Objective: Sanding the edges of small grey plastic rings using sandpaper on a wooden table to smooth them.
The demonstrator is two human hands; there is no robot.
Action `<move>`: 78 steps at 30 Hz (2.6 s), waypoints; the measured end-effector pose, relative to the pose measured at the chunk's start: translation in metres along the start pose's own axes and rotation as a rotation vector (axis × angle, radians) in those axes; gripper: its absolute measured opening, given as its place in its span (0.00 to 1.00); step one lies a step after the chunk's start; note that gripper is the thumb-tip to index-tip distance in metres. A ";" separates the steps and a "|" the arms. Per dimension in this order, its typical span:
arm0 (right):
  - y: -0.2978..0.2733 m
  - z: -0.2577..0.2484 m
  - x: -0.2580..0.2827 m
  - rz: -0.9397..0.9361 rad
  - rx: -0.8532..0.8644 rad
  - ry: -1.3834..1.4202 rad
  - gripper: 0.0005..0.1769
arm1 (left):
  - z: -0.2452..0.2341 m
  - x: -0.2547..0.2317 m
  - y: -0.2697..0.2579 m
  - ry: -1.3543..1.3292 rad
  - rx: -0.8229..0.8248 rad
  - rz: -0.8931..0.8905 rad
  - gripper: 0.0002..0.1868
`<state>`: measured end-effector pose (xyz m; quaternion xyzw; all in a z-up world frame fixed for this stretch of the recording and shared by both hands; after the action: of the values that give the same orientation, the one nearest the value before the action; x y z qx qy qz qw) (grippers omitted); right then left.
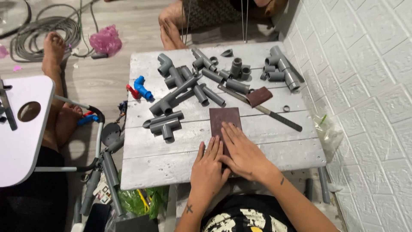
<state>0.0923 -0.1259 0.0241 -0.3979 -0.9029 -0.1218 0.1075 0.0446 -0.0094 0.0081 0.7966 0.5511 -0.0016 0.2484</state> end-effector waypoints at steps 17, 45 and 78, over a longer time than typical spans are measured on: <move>-0.042 -0.028 -0.001 -0.042 -0.082 0.088 0.34 | -0.021 -0.004 0.007 -0.056 -0.077 -0.011 0.31; -0.070 -0.026 0.033 0.039 -0.131 2.376 0.22 | -0.098 -0.026 -0.012 -0.960 -0.311 -0.072 0.21; -0.059 0.016 0.015 0.180 -0.423 2.375 0.15 | -0.041 -0.026 -0.004 -0.978 -0.316 -0.200 0.36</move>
<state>0.0371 -0.1490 0.0049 -0.1092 -0.1730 -0.5487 0.8106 0.0193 -0.0151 0.0500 0.5989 0.4376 -0.3142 0.5925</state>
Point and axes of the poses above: each hand's wrist, its own y-axis towards the middle knuckle, its own z-axis out of the palm, x = y × z, the point moved 5 cm from there along y, towards the middle knuckle, and after that the axes turned 5 degrees about y, right-handed, at the moved point
